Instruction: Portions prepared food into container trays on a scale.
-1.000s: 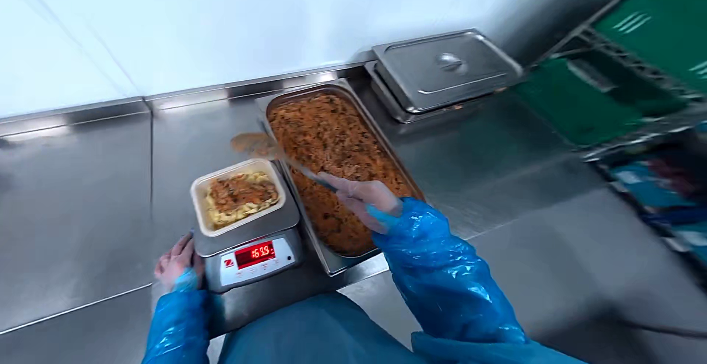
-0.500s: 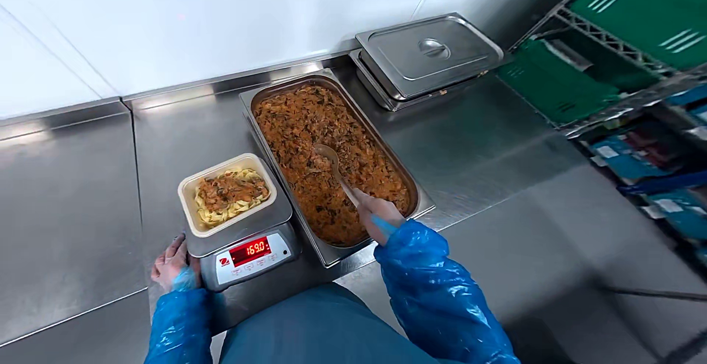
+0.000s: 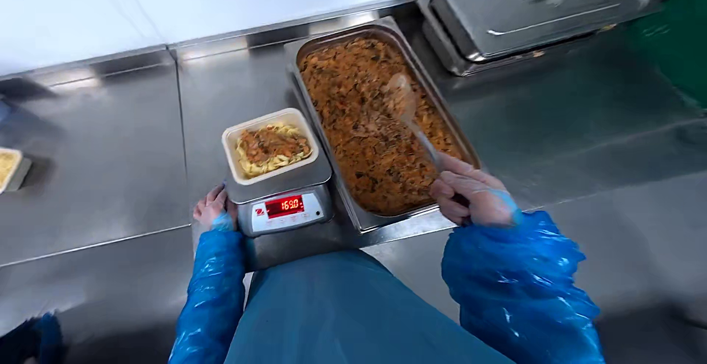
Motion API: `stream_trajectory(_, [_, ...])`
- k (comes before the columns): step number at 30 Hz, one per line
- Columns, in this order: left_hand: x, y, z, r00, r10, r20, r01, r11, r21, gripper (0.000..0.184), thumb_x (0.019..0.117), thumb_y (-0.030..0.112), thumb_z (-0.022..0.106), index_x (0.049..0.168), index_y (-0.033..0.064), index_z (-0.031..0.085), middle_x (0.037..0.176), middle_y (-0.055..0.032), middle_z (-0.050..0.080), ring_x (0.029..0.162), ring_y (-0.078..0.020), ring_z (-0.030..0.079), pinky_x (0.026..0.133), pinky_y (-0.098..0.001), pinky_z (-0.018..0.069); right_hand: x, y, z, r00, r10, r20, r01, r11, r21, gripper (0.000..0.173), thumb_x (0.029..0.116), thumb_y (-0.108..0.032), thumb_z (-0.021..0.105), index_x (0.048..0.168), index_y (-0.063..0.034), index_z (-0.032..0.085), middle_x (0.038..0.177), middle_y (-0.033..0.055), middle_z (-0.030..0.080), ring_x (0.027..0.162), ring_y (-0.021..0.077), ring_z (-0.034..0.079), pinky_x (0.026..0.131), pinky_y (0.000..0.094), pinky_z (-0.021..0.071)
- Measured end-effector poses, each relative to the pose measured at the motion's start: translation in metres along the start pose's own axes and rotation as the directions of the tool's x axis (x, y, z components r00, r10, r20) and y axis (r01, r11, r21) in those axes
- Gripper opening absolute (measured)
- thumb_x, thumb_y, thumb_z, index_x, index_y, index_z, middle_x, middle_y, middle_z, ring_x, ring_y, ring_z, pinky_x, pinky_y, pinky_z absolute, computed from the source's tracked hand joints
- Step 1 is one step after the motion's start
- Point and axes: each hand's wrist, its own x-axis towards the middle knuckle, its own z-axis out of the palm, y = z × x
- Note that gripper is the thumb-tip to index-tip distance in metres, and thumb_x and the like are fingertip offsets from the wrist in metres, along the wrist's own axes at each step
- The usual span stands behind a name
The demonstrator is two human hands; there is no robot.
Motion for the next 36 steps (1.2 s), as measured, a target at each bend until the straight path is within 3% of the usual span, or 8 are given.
stream_trajectory(5, [0.002, -0.001, 0.003, 1.000, -0.017, 0.014, 0.017, 0.999, 0.041, 0.025, 0.0977, 0.022, 0.060, 0.117, 0.0176, 0.076, 0.138, -0.0059, 0.064, 0.130, -0.0364, 0.054, 0.108, -0.0672, 0.0329, -0.016, -0.022, 0.051, 0.967, -0.239, 0.093, 0.256, 0.931, -0.262, 0.053, 0.1031, -0.007, 0.042, 0.155, -0.0156, 0.045, 0.068, 0.0003, 0.057, 0.042, 0.0071, 0.043, 0.036, 0.0220, 0.0366])
stream_trajectory(11, [0.004, 0.005, -0.001, 0.993, -0.096, 0.067, 0.092, 0.993, 0.071, 0.025, 0.0976, 0.022, 0.063, 0.119, 0.0195, 0.075, 0.138, -0.0033, 0.063, 0.129, -0.0357, 0.053, 0.108, -0.0650, 0.0314, 0.003, -0.001, 0.080, 0.860, -0.286, 0.423, 0.498, 0.295, -0.815, 0.056, 0.1068, -0.012, 0.044, 0.157, -0.0364, 0.042, 0.102, 0.0151, 0.073, 0.087, 0.0331, 0.072, 0.073, 0.0578, 0.0574])
stream_trajectory(14, [0.003, 0.007, -0.003, 0.992, -0.094, 0.080, 0.089, 0.994, 0.064, 0.026, 0.0993, 0.021, 0.060, 0.121, 0.0186, 0.074, 0.139, -0.0037, 0.063, 0.129, -0.0361, 0.053, 0.109, -0.0645, 0.0310, 0.004, 0.003, 0.078, 0.810, -0.406, 0.423, 0.568, 0.368, -0.736, 0.056, 0.1030, -0.009, 0.044, 0.154, -0.0310, 0.048, 0.097, 0.0116, 0.074, 0.076, 0.0255, 0.069, 0.068, 0.0489, 0.0574])
stream_trajectory(19, [0.004, -0.004, 0.006, 1.000, -0.008, 0.023, 0.007, 0.998, 0.063, 0.024, 0.0973, 0.020, 0.060, 0.116, 0.0165, 0.075, 0.134, -0.0065, 0.066, 0.125, -0.0362, 0.056, 0.105, -0.0659, 0.0338, -0.003, -0.014, 0.070, 0.936, -0.246, 0.250, 0.318, 0.896, -0.311, 0.052, 0.1042, -0.007, 0.041, 0.155, -0.0180, 0.047, 0.070, 0.0002, 0.056, 0.046, 0.0068, 0.043, 0.040, 0.0218, 0.0368])
stream_trajectory(23, [0.003, -0.001, 0.001, 0.999, -0.007, 0.037, 0.004, 0.997, 0.078, 0.025, 0.0972, 0.019, 0.059, 0.116, 0.0155, 0.075, 0.132, -0.0070, 0.067, 0.123, -0.0361, 0.058, 0.105, -0.0649, 0.0346, -0.003, -0.016, 0.054, 0.980, -0.192, 0.049, 0.198, 0.952, -0.235, 0.050, 0.1052, -0.006, 0.042, 0.154, -0.0165, 0.048, 0.069, -0.0004, 0.056, 0.042, 0.0057, 0.041, 0.036, 0.0196, 0.0337])
stream_trajectory(29, [0.004, -0.004, -0.002, 0.998, 0.036, 0.045, -0.039, 0.996, 0.078, 0.024, 0.0958, 0.020, 0.062, 0.114, 0.0150, 0.076, 0.130, -0.0068, 0.068, 0.122, -0.0340, 0.059, 0.112, -0.0610, 0.0314, -0.013, -0.010, 0.033, 0.942, -0.335, -0.002, 0.277, 0.782, -0.559, 0.049, 0.1018, -0.013, 0.050, 0.148, -0.0294, 0.057, 0.074, -0.0012, 0.062, 0.053, 0.0062, 0.048, 0.047, 0.0239, 0.0390])
stream_trajectory(33, [0.007, -0.002, -0.006, 0.996, 0.066, 0.065, -0.072, 0.992, 0.107, 0.022, 0.0947, 0.019, 0.064, 0.112, 0.0137, 0.076, 0.128, -0.0067, 0.069, 0.120, -0.0338, 0.061, 0.113, -0.0594, 0.0315, -0.011, -0.002, 0.038, 0.800, -0.513, 0.310, 0.553, 0.432, -0.712, 0.050, 0.1002, -0.011, 0.051, 0.148, -0.0228, 0.058, 0.089, 0.0134, 0.074, 0.064, 0.0219, 0.065, 0.060, 0.0458, 0.0553])
stream_trajectory(36, [0.013, -0.002, -0.007, 0.992, 0.053, 0.116, -0.067, 0.990, 0.121, 0.024, 0.0937, 0.019, 0.065, 0.115, 0.0138, 0.075, 0.128, -0.0076, 0.068, 0.121, -0.0336, 0.060, 0.114, -0.0598, 0.0311, -0.002, 0.010, 0.056, 0.785, -0.388, 0.482, 0.601, 0.288, -0.746, 0.052, 0.1029, -0.012, 0.046, 0.150, -0.0301, 0.054, 0.093, 0.0120, 0.075, 0.076, 0.0295, 0.072, 0.067, 0.0556, 0.0582])
